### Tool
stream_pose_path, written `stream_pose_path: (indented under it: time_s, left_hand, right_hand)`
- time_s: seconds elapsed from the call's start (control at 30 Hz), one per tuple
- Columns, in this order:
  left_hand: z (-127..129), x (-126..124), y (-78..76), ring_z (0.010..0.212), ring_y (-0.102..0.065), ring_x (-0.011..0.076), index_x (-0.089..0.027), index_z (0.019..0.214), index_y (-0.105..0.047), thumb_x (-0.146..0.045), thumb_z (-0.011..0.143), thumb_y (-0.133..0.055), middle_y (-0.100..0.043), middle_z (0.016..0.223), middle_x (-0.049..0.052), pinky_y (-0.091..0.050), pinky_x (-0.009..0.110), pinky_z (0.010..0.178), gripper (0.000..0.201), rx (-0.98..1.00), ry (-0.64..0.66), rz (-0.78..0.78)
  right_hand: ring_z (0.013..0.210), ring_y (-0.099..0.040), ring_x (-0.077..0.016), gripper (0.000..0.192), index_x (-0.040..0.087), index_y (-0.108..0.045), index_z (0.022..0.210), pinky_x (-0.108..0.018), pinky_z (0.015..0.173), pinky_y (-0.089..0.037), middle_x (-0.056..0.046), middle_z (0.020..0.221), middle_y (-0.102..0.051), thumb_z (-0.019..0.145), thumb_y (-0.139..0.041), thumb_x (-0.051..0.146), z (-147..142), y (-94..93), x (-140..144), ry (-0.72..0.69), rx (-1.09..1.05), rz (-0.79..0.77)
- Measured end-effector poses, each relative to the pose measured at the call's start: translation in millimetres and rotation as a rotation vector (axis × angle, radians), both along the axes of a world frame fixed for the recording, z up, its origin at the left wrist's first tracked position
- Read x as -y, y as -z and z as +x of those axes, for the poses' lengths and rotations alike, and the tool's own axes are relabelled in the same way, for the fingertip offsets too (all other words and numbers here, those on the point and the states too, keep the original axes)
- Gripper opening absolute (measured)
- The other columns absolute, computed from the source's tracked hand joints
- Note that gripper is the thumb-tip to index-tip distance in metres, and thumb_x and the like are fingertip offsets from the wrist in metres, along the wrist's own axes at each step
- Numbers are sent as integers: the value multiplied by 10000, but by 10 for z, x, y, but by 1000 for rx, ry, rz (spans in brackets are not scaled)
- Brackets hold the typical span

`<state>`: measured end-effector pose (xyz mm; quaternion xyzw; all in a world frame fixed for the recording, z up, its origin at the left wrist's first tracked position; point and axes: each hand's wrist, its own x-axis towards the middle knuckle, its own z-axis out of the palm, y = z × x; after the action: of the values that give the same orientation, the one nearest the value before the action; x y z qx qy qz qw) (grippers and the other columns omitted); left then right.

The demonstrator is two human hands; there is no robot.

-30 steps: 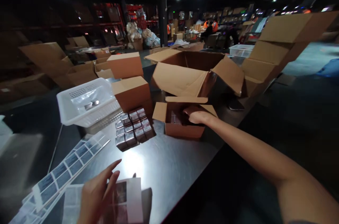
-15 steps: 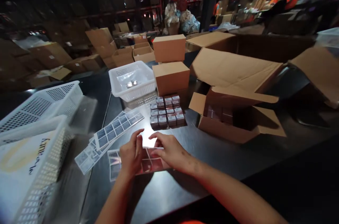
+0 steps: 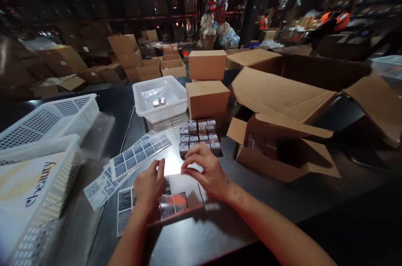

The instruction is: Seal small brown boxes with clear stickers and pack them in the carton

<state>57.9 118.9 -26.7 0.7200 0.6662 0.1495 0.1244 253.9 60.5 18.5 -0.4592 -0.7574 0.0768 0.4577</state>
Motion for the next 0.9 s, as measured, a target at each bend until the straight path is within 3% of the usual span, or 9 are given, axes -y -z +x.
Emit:
stream_pose_path:
  time_s: [0.13, 0.23, 0.33, 0.47, 0.57, 0.63, 0.73, 0.83, 0.9]
  left_hand:
    - [-28, -38, 23, 635, -595, 214, -194, 995, -713, -426, 993, -411, -630, 623, 65, -197, 291, 602, 381, 144, 88, -10]
    - [-81, -49, 44, 563, -534, 171, -187, 952, -712, -529, 959, -389, -537, 539, 6, -264, 275, 593, 470, 387, 221, -36]
    - [-146, -93, 68, 516, -497, 158, -149, 1001, -703, -652, 919, -339, -477, 504, -15, -326, 265, 562, 626, 729, 307, -110]
    - [-142, -135, 71, 524, -537, 143, -126, 1147, -654, -601, 824, -589, -599, 602, 8, -357, 241, 526, 578, 904, 210, -185]
    - [-79, -93, 48, 497, -480, 78, -161, 1299, -569, -478, 678, -771, -704, 924, 59, -320, 212, 469, 726, 977, 236, -208]
    - [-39, -37, 35, 464, -369, 38, -154, 1209, -626, -420, 631, -809, -693, 938, 45, -257, 201, 434, 662, 990, 280, -216]
    - [-10, 46, 30, 492, -346, 44, -146, 1021, -704, -332, 626, -812, -648, 775, -6, -256, 188, 443, 450, 991, 308, -227]
    - [-17, 97, 25, 557, -439, 63, -226, 1145, -709, -246, 594, -831, -686, 869, -16, -295, 178, 470, 565, 989, 364, -170]
    - [-28, 115, 12, 600, -491, 71, -285, 1185, -707, -223, 583, -848, -707, 968, -17, -319, 175, 485, 622, 965, 426, -94]
  right_hand:
    - [1124, -521, -249, 499, 306, -444, 1489, -397, 991, -444, -93, 1232, -604, 1001, -476, 205, 229, -128, -704, 330, 527, -77]
    - [1114, -523, -281, 679, 318, -337, 1554, -398, 935, -446, -109, 1261, -614, 937, -454, 59, 354, -101, -1198, 330, 705, -120]
    - [1014, -560, -285, 734, 230, -351, 1549, -398, 882, -449, -122, 1053, -673, 864, -495, 10, 419, -57, -1383, 301, 717, -86]
    - [992, -566, -257, 744, 95, -331, 1489, -419, 919, -452, -121, 1056, -653, 792, -592, 78, 292, 73, -1094, 202, 573, 133]
    - [993, -576, -223, 584, 172, -433, 1328, -399, 917, -470, -84, 1061, -636, 778, -602, 71, 32, 216, -666, 59, 485, 307]
    - [986, -581, -207, 490, 221, -457, 1256, -387, 889, -489, -57, 1026, -622, 816, -572, 37, -121, 253, -383, -34, 405, 406]
    - [1072, -566, -225, 482, 219, -463, 1287, -392, 908, -521, -89, 1123, -564, 858, -679, 173, -169, 145, -44, -112, 239, 303]
    - [1242, -501, -254, 447, 249, -553, 1211, -411, 1029, -488, -114, 1326, -462, 827, -777, 292, -22, -89, 192, -41, -19, 133]
    - [1250, -518, -236, 278, 284, -594, 1112, -417, 1069, -460, -68, 1266, -531, 875, -724, 219, 82, -234, 301, -34, -233, 109]
